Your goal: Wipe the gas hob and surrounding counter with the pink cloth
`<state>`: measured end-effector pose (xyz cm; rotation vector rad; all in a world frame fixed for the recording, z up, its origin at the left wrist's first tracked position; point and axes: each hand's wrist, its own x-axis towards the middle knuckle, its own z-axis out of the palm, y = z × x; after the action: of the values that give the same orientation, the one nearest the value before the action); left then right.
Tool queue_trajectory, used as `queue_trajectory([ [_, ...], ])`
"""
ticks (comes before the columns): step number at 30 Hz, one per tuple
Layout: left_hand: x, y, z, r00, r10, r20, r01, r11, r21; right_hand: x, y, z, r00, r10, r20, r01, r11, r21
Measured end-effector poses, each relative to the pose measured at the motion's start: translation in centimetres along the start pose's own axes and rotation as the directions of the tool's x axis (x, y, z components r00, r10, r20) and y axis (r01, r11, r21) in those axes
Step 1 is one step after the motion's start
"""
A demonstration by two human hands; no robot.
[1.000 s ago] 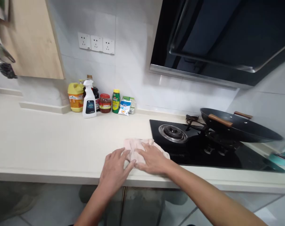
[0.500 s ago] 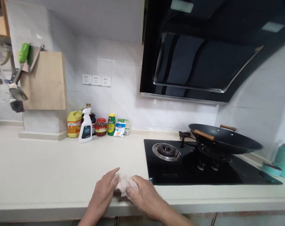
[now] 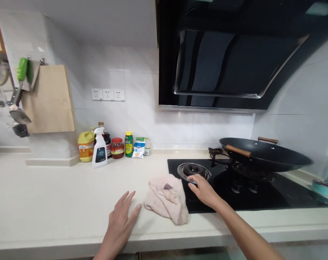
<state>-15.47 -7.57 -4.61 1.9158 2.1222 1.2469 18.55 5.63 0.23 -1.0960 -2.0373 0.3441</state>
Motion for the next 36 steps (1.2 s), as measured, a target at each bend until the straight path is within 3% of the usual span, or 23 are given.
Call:
queue_trajectory([
  [3,0.7,1.4,0.0,0.997,0.068,0.047,-0.07,0.997,0.034,-3.6,2.8,-1.8,0.997,0.045,0.068,-0.029,0.975,-0.222],
  [8,4.3,7.8,1.0,0.96,0.215,0.179,-0.227,0.973,0.049,-7.4,5.3,-0.8,0.973,0.225,0.054,-0.17,0.852,-0.496],
  [11,6.5,11.7,3.7,0.921,0.164,0.354,-0.224,0.965,0.136,-7.8,5.3,-0.2,0.97,0.232,0.074,-0.156,0.824,-0.544],
  [14,7.3,13.7,7.0,0.859,0.044,0.51,-0.179,0.959,0.22,-7.7,4.8,-0.5,0.969,0.234,0.078,-0.157,0.831,-0.533],
  [16,7.1,14.1,8.4,0.857,0.02,0.515,-0.178,0.95,0.258,-7.7,4.5,-0.8,0.969,0.235,0.08,-0.162,0.841,-0.516],
  [18,6.1,14.2,8.4,0.867,0.044,0.497,-0.201,0.942,0.268,-7.7,4.4,-1.0,0.966,0.242,0.087,-0.165,0.842,-0.513],
  [20,4.5,14.1,7.3,0.845,0.091,0.528,-0.253,0.937,0.243,-7.8,4.4,-1.1,0.963,0.251,0.095,-0.167,0.837,-0.521],
  [24,0.4,13.4,3.5,0.755,0.191,0.627,-0.375,0.911,0.173,-8.0,4.6,-1.0,0.961,0.256,0.104,-0.162,0.827,-0.538],
  [26,-1.3,12.5,1.8,0.74,0.222,0.635,-0.415,0.893,0.172,-8.0,4.6,-0.9,0.96,0.259,0.108,-0.161,0.823,-0.544],
  [30,-2.5,8.8,-1.1,0.8,0.198,0.566,-0.415,0.864,0.285,-8.1,4.6,-0.9,0.958,0.265,0.112,-0.165,0.825,-0.54],
  [36,-1.6,-0.7,-5.5,0.925,0.049,0.378,-0.254,0.818,0.515,-8.2,4.8,-0.9,0.963,0.245,0.113,-0.145,0.824,-0.548],
])
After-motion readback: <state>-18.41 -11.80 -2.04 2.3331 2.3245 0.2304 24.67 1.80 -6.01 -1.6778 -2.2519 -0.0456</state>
